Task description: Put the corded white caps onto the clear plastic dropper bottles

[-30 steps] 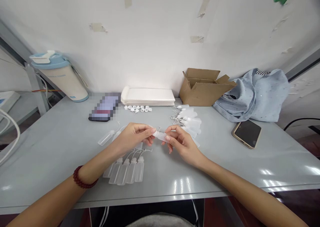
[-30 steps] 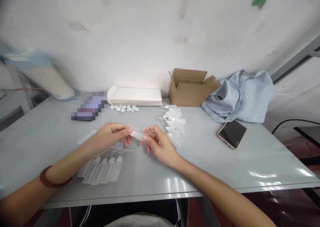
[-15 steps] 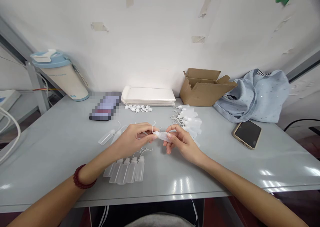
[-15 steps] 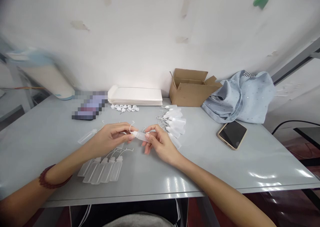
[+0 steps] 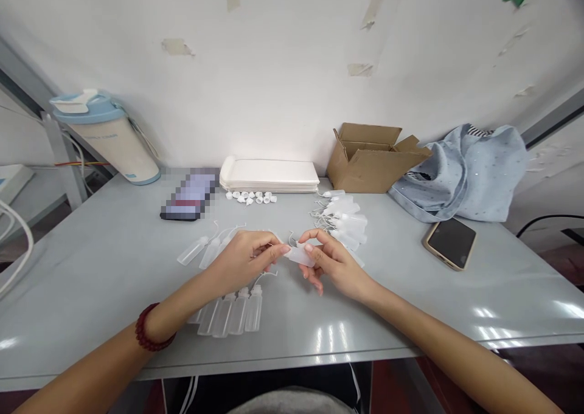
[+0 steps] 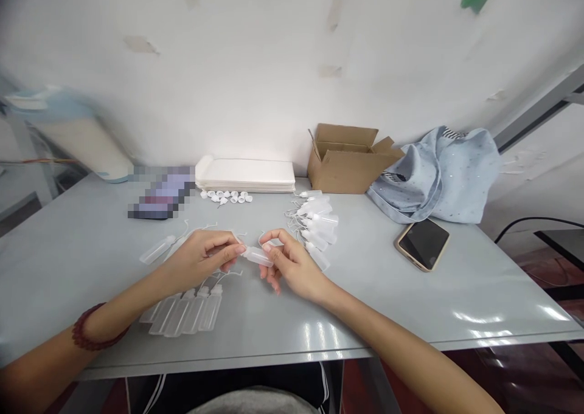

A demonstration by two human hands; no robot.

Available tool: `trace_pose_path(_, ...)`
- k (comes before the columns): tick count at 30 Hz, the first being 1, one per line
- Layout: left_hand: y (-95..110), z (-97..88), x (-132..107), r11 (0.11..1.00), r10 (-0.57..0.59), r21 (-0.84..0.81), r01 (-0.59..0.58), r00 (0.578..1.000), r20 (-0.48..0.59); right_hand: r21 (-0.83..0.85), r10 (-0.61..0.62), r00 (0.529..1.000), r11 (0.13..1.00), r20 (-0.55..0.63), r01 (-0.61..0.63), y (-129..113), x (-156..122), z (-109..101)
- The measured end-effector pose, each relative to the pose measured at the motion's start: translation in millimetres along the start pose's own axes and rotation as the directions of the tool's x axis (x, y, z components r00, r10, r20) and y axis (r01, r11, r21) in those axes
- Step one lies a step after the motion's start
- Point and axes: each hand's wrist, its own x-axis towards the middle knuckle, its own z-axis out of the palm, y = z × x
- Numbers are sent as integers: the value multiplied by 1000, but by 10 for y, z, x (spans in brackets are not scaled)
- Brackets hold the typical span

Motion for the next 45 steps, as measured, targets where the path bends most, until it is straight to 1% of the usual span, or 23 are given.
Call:
trace_pose_path(3, 18, -9, -21, 988, 146, 44, -145, 989, -21, 107, 56, 998, 993, 2, -56, -16, -1, 0)
trace_pose_path(6, 11, -6, -40, 942, 321, 129, -309, 944, -79, 169, 111, 994, 979, 4, -110, -30, -1, 1)
trace_pose_path(8, -9, 5, -46, 919, 381, 148, -365, 920, -93, 176, 140, 990, 975, 1, -138, -36, 1, 1)
trace_pose_path(9, -20, 11, -46, 918, 385, 139, -371, 918, -92, 175, 151, 989, 973, -2, -148, -39, 3, 1)
trace_pose_path(10, -29, 17, -44, 924, 374, 117, -363, 923, -89, 172, 160, 987, 973, -6, -156, -41, 5, 1)
trace_pose_path(12, -38, 24, -38, 950, 311, 38, -309, 947, -79, 167, 170, 985, 972, -12, -166, -46, 8, 4)
trace_pose_path(16, 8, 15, -28, 982, 120, -140, -124, 992, -37, 147, 135, 991, 981, -25, -130, -52, 8, 18)
trace_pose_path(18, 47, 8, -28, 982, 30, -187, -31, 1000, -8, 127, 107, 993, 987, -41, -101, -52, 7, 24)
trace_pose_path(20, 72, 7, -29, 977, -28, -210, 31, 999, 16, 111, 92, 994, 990, -55, -86, -49, 9, 24)
trace_pose_path(22, 72, 11, -29, 979, -25, -201, 28, 1000, 18, 105, 95, 994, 991, -58, -89, -45, 15, 18)
trace_pose_path(23, 62, 15, -29, 984, 1, -178, 0, 1000, 6, 104, 100, 993, 990, -58, -94, -43, 18, 14)
trace_pose_path(26, 14, 19, -32, 988, 141, -49, -144, 988, -56, 104, 116, 991, 989, -60, -109, -39, 26, 4)
trace_pose_path(28, -8, 13, -35, 979, 203, 18, -202, 977, -66, 101, 119, 991, 988, -65, -112, -37, 27, 2)
trace_pose_path(30, -6, 3, -37, 982, 186, 23, -185, 982, -45, 97, 114, 991, 989, -68, -108, -34, 24, 5)
trace_pose_path(33, 22, -1, -39, 994, 109, -28, -109, 994, -11, 83, 111, 992, 991, -67, -105, -32, 14, 14)
trace_pose_path(35, 29, 9, -38, 995, 85, -57, -85, 996, -7, 77, 123, 991, 990, -62, -118, -36, 8, 20)
trace_pose_path(37, 15, 26, -37, 994, 93, -60, -93, 996, -17, 82, 144, 988, 987, -53, -139, -44, 4, 23)
trace_pose_path(42, -41, 52, -37, 980, 197, -19, -198, 979, -59, 120, 192, 981, 974, -9, -190, -65, 0, 14)
trace_pose_path(45, -23, 45, -46, 987, 147, -62, -149, 989, -32, 103, 201, 980, 975, -7, -199, -66, -1, 4)
